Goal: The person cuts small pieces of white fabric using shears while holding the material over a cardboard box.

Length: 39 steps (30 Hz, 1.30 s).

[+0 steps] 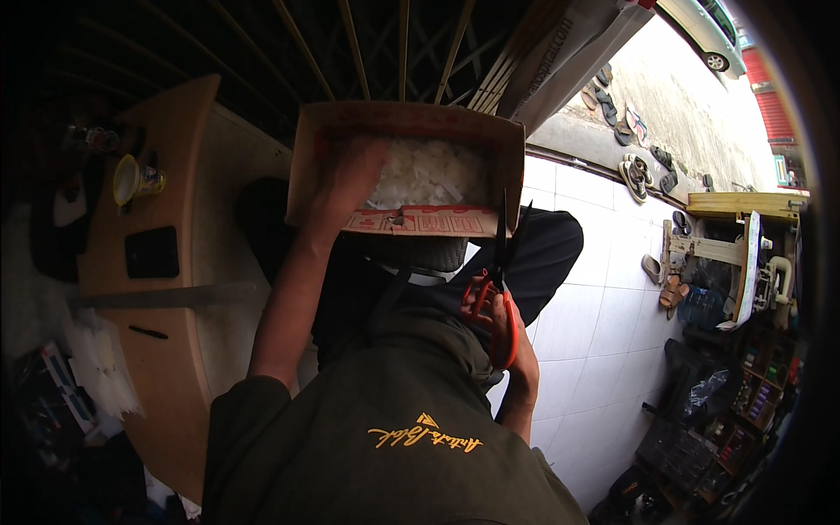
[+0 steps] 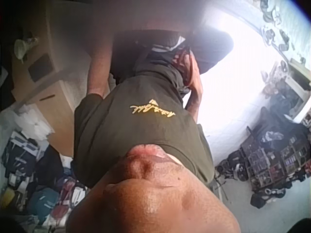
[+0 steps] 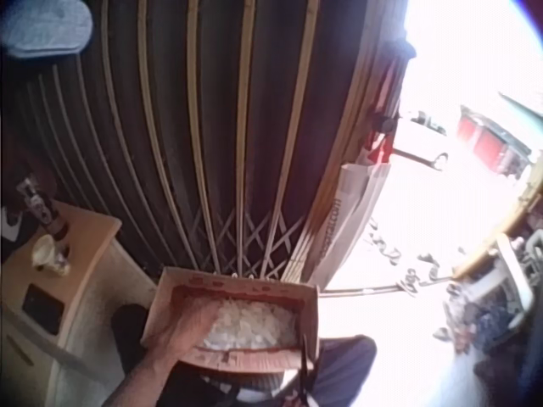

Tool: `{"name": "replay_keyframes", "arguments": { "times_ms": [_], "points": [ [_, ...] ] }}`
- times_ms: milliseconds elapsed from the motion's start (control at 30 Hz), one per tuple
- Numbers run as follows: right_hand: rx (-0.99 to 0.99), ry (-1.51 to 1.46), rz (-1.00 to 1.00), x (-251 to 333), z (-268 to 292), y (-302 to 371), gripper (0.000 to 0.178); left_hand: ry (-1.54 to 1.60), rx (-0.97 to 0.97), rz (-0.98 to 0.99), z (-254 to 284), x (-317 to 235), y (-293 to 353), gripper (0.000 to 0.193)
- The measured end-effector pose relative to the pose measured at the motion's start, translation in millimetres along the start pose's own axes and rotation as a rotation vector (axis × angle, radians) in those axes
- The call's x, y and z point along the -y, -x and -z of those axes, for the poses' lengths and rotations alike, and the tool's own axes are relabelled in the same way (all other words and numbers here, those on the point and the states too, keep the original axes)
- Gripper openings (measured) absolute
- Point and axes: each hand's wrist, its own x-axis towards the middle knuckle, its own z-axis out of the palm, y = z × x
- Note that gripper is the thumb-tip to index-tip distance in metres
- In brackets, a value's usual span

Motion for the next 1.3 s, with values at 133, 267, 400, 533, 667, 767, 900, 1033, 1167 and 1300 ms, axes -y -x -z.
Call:
{"name": "replay_keyframes", "arguments": {
  "times_ms": [133, 267, 400, 533, 667, 767, 900, 1033, 1167, 1300],
  "points": [
    [0.004, -0.005, -0.010, 0.3, 1.1, 0.0, 0.062, 0.116, -0.035, -0.342, -7.0, -29.7, -10.1, 0.034],
    [0.010, -0.086, -0.024, -2.4, 2.1, -0.1, 0.056, -0.090, 0.051, -0.569, -55.8, -44.9, -27.7, 0.037],
    [-0.001, -0.091, -0.019, 1.5, 0.0, 1.2, 0.056, -0.155, 0.283, -0.455, -71.7, -19.2, -37.0, 0.031],
    [-0.004, -0.097, -0.033, 4.6, -1.5, 0.2, 0.054, -0.145, 0.234, -0.284, -42.1, 11.3, -45.4, 0.029],
    [-0.003, -0.126, -0.028, 4.1, -0.6, 1.0, 0.053, -0.164, 0.350, -0.096, 16.1, -0.3, -29.6, 0.043],
    [0.008, -0.143, -0.029, 4.9, -2.7, 0.0, 0.052, -0.157, 0.298, -0.182, 2.4, 33.1, -27.2, 0.055],
    [-0.001, -0.156, -0.009, 7.3, -2.8, 0.2, 0.051, -0.211, 0.370, -0.178, 18.5, -14.6, -27.0, 0.058],
    [-0.014, -0.154, -0.019, 10.6, -4.5, 1.3, 0.049, -0.147, 0.260, -0.423, 2.7, -67.5, -31.3, 0.050],
    [-0.025, -0.137, -0.025, 11.8, -3.1, 1.6, 0.049, -0.133, 0.246, -0.616, -89.3, -67.2, -63.5, 0.048],
    [-0.003, -0.125, -0.020, 7.5, -4.4, -0.1, 0.047, -0.182, 0.467, -0.504, -132.6, -51.5, -88.4, 0.052]
  ]
}}
